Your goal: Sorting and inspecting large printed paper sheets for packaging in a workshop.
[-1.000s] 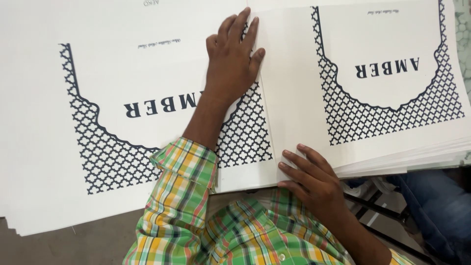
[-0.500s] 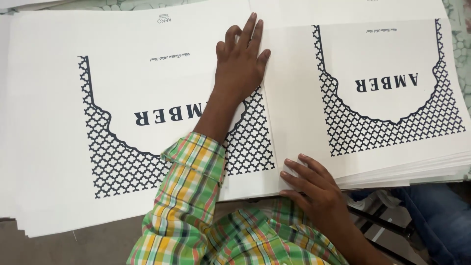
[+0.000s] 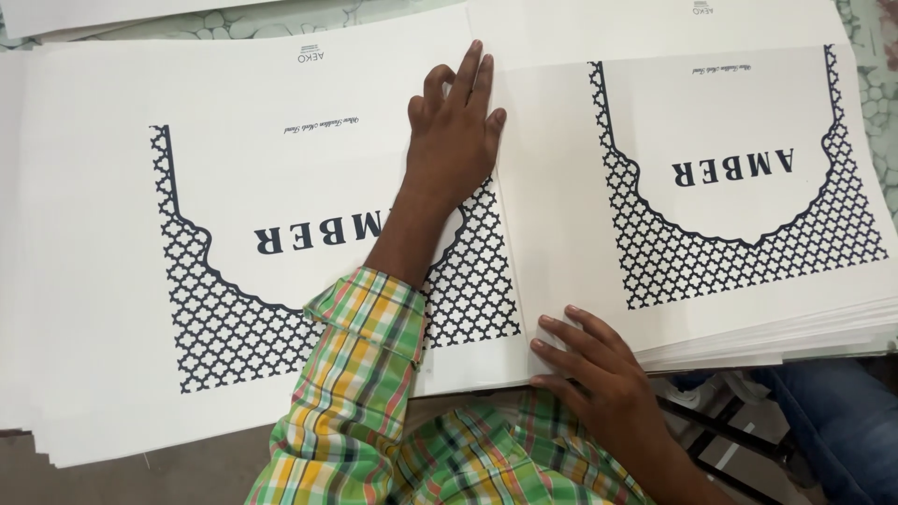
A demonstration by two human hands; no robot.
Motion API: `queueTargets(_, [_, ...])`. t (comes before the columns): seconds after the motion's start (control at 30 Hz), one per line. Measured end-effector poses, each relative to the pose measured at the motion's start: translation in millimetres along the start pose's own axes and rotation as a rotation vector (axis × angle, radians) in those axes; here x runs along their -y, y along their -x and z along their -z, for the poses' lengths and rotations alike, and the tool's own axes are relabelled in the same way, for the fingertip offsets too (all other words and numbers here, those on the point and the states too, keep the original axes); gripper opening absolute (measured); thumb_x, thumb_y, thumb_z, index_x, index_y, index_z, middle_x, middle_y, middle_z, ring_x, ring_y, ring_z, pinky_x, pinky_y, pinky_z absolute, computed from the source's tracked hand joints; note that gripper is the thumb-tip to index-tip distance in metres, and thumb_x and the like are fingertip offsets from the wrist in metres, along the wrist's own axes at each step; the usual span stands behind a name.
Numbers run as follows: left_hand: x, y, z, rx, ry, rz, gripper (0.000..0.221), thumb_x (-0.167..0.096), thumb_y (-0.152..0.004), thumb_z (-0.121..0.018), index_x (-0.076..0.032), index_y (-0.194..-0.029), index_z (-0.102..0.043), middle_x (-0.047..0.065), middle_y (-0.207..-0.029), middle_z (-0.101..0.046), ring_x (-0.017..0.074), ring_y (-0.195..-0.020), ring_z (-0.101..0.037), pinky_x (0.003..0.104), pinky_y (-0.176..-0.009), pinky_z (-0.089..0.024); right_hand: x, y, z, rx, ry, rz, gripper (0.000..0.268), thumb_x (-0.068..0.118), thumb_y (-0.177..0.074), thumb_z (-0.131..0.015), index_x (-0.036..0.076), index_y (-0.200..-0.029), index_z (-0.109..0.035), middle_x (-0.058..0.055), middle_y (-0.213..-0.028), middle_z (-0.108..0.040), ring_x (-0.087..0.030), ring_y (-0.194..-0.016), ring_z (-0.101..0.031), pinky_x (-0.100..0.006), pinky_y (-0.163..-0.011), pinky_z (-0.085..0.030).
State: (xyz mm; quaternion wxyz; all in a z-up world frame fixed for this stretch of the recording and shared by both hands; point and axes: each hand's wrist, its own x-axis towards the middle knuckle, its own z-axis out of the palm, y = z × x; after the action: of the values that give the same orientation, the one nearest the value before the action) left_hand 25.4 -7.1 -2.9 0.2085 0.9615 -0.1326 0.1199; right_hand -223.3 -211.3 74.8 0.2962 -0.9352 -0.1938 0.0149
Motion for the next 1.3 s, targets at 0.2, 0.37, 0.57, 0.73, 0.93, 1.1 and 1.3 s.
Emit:
queueTargets(0.2, [-0.5,-0.2,0.4,0.006,-0.002,0.006,0.062,-0.033,-0.102,-0.057,-0.003,-0.155,-0.042,0.003,-0.167,-0.029,0.0296,-0.132,-0.035,0.049,-0.099,-0.038,-1.6,0.6,-1.0,0.001,0.001,0.016,0.039,0.02,-0.076,-0.082,0.009,-0.113,-0.076,-0.005,-0.133,-0.068,-0.032,-0.135,-0.054,-0.045,-0.107,-0.048])
queueTargets(0.37, [-0.2,-0.3,0.4,0.021,0.014,0.01,0.062,-0.032,-0.103,-0.056,-0.002,-0.155,-0.041,0.003,-0.167,-0.028,0.0297,-0.132,-0.035,0.049,-0.101,-0.037,0.4,-0.8,0.0,-0.007,0.022,0.032,0.038,0.021,-0.076,-0.081,0.009,-0.112,-0.076,-0.006,-0.133,-0.068,-0.033,-0.134,-0.054,-0.045,-0.106,-0.048])
queueTargets(0.57, [-4.4,-7.1,7.0,-0.023,-0.064,-0.008,0.066,-0.035,-0.1,-0.057,-0.003,-0.155,-0.042,0.005,-0.166,-0.029,0.0298,-0.133,-0.036,0.048,-0.098,-0.037,1.1,-2.4,2.1,-0.013,-0.005,0.032,0.038,0.019,-0.077,-0.081,0.008,-0.113,-0.075,-0.007,-0.133,-0.068,-0.033,-0.134,-0.054,-0.044,-0.105,-0.049])
queueTargets(0.73, [14.6,-46.6,-15.1,0.091,-0.132,0.055,0.071,-0.041,-0.098,-0.052,-0.004,-0.158,-0.038,0.006,-0.165,-0.031,0.0291,-0.132,-0.039,0.049,-0.101,-0.036,4.1,-2.3,5.4,0.017,-0.028,0.005,0.039,0.019,-0.076,-0.081,0.008,-0.114,-0.076,-0.007,-0.133,-0.068,-0.034,-0.135,-0.053,-0.045,-0.105,-0.049])
queueTargets(0.93, [19.0,-50.0,-26.0,0.047,-0.153,0.069,0.072,-0.048,-0.105,-0.045,-0.002,-0.159,-0.032,0.009,-0.168,-0.026,0.0353,-0.144,-0.032,0.053,-0.111,-0.03,0.0,-0.1,2.2,-0.005,-0.061,-0.029,0.04,0.02,-0.076,-0.083,0.01,-0.113,-0.076,-0.006,-0.133,-0.068,-0.033,-0.135,-0.054,-0.045,-0.105,-0.049])
queueTargets(1.1, [-13.1,34.6,2.2,0.02,-0.146,-0.086,0.08,-0.052,-0.105,-0.05,0.001,-0.16,-0.028,0.017,-0.169,-0.019,0.0415,-0.153,-0.018,0.06,-0.118,-0.021,-1.9,-0.2,2.5,-0.034,-0.052,-0.004,0.039,0.02,-0.075,-0.083,0.01,-0.113,-0.076,-0.006,-0.133,-0.068,-0.033,-0.135,-0.054,-0.044,-0.106,-0.048])
queueTargets(1.3, [-80.4,158.6,74.3,0.116,0.021,-0.049,0.096,-0.055,-0.093,-0.063,0.008,-0.156,-0.028,0.024,-0.167,-0.023,0.0387,-0.156,-0.021,0.057,-0.124,-0.018,-21.7,-6.8,4.4,0.003,-0.127,0.029,0.038,0.025,-0.08,-0.076,0.009,-0.115,-0.075,-0.008,-0.134,-0.067,-0.035,-0.133,-0.054,-0.046,-0.106,-0.045])
